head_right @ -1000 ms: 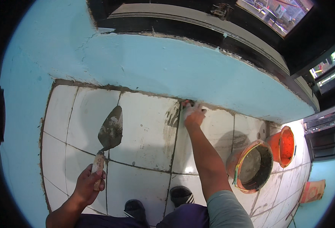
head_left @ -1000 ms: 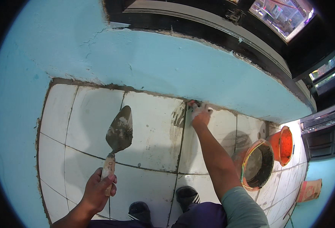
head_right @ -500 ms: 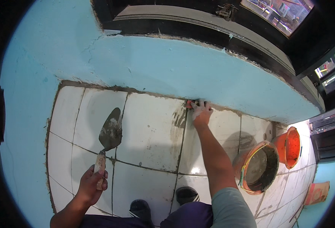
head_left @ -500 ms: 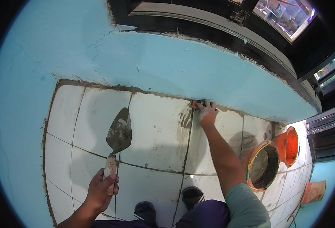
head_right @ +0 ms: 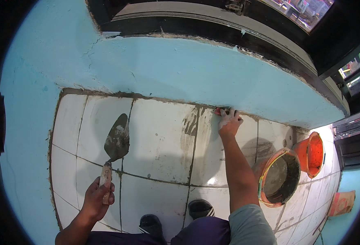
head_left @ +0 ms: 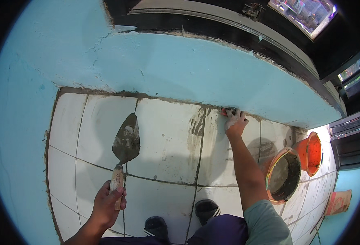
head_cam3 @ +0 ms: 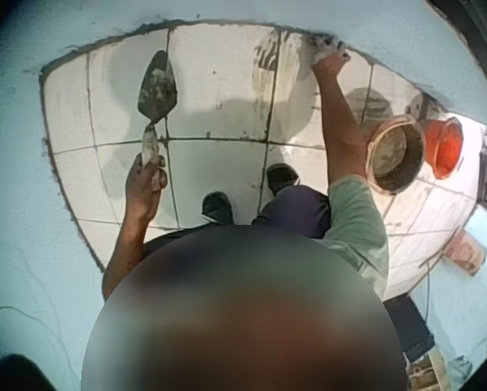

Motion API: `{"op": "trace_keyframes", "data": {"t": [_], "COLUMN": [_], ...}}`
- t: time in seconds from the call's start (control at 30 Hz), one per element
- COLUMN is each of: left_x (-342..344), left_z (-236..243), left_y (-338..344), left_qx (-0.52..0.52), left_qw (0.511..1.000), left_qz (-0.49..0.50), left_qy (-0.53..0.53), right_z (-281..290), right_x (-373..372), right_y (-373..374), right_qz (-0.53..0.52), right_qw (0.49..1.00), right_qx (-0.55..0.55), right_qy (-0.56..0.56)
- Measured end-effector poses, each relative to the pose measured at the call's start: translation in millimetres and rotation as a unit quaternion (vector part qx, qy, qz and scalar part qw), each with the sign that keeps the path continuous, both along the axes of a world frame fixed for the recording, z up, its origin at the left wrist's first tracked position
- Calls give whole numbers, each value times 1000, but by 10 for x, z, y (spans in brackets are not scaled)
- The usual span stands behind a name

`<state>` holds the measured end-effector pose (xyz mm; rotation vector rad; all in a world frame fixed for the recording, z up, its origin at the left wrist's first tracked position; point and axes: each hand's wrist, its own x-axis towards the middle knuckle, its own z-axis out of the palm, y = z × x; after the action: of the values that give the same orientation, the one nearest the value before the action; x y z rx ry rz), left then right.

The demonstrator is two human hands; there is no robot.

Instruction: Applying grout or mortar to the joints of floor tiles using a trowel and a small rectangular tool.

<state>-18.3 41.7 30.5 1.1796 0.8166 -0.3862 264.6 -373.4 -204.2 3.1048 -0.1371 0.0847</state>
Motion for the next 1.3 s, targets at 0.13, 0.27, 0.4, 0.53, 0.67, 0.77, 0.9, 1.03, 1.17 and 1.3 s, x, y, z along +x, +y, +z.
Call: {"op": "trace_keyframes", "data": {"t": [0.13,0.27,0.4,0.53,0.67,0.77,0.9,1.03,1.17,1.3], "left_x": [58,118,131,103,39,-19,-17,146,365,635], "left_z": [-67,-87,-134,-134,-42,51,153,134,43,-91], "left_y": [-18,-90,-125,-149,-214,-231,-336,-588,-870,-1200], "left_qx": [-1,-21,-2,-7,-9,15,31,44,108,138], "left_qw": [1000,1000,1000,1000,1000,1000,997,993,976,970], "left_qz": [-8,8,-20,-2,-1,-24,-63,-106,-175,-186], "left_qy": [-4,-9,-6,-10,-4,-2,-15,-35,-71,-80], "right_z": [-141,-170,-268,166,458,368,290,759,1111,1267], "right_x": [-36,69,76,22,-278,-626,-943,-1176,-1260,-927], "right_y": [339,516,595,1055,1100,924,687,474,464,403], "right_qz": [-107,-146,-88,13,110,134,-16,-57,74,182], "right_qw": [994,988,996,991,978,939,712,612,724,801], "right_qx": [-14,19,-8,68,170,316,697,779,686,552], "right_qy": [10,39,17,117,46,27,83,123,17,-145]}}
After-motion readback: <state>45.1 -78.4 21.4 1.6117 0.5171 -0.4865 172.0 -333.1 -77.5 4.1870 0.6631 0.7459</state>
